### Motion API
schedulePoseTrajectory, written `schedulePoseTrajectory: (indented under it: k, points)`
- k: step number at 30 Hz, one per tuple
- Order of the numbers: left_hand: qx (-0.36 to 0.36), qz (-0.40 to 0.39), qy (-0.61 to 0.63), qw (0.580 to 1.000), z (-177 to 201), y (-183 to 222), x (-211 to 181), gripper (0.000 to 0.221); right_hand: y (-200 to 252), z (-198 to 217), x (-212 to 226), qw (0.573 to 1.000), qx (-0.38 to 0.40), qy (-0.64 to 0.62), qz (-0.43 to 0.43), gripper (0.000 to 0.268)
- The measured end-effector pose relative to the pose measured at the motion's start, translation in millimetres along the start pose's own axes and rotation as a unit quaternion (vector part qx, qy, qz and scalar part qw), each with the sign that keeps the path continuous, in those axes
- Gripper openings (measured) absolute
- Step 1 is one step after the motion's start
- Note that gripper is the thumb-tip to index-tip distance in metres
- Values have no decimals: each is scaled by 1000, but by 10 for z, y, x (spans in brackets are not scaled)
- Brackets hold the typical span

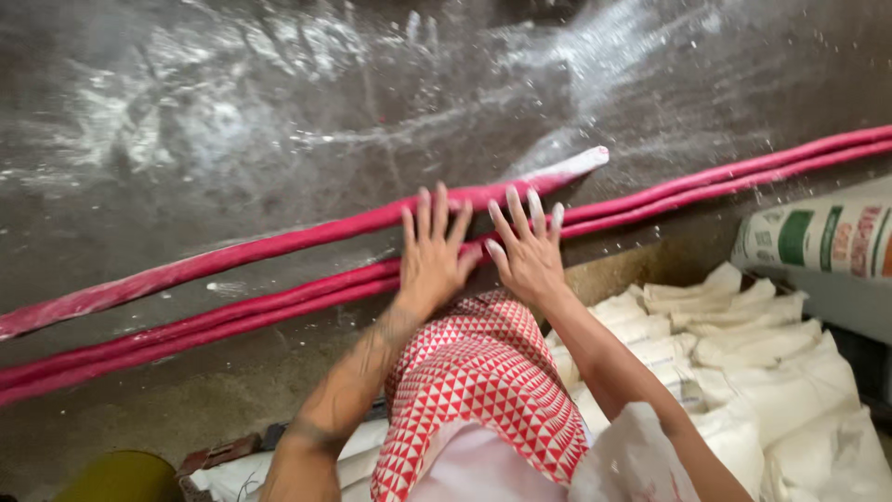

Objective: The person rolls and kneads long strips of pink dough by hand on a work table, repeatedly pressing and stretching them into uniform shapes.

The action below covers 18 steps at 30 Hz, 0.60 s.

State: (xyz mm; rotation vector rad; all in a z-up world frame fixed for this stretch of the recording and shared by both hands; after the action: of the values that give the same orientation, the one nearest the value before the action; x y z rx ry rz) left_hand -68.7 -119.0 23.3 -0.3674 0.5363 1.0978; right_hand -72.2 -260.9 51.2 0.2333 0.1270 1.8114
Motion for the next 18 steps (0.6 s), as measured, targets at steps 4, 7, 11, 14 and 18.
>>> schedulePoseTrajectory:
  k: [4, 7, 11, 14, 18]
  points:
    - [-75, 75, -84, 991, 193, -764, 274, 79, -691, 34, -295, 997, -59, -46, -2, 66]
    - [-101, 162, -85, 978, 342, -1423, 660, 76, -1519, 269, -598, 990, -140, -21, 4, 71]
    - [-141, 167, -133, 967, 433, -1771, 855, 74, -2251, 516, -861, 992, -116, -56, 14, 68]
    - [-49, -4, -108, 993, 179, -1734, 501, 77, -2109, 524, -860, 990, -82, -34, 111, 68]
    - [15, -15, -115, 993, -146, -1069, -221, 85, -1173, 485, -1114, 979, -35, -63, 191, 67]
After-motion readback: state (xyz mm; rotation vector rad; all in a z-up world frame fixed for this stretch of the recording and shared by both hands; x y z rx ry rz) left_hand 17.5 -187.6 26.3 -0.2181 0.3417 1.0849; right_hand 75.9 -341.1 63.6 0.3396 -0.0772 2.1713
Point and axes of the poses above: each hand's wrist, its own y-axis away from the middle knuckle, its own z-axis out of the back of the hand, x = y × z, the point moved 8 cm from there along -y, towards the middle knuckle, and after that the axes turned 3 degrees about -z, right-handed, at the moved point
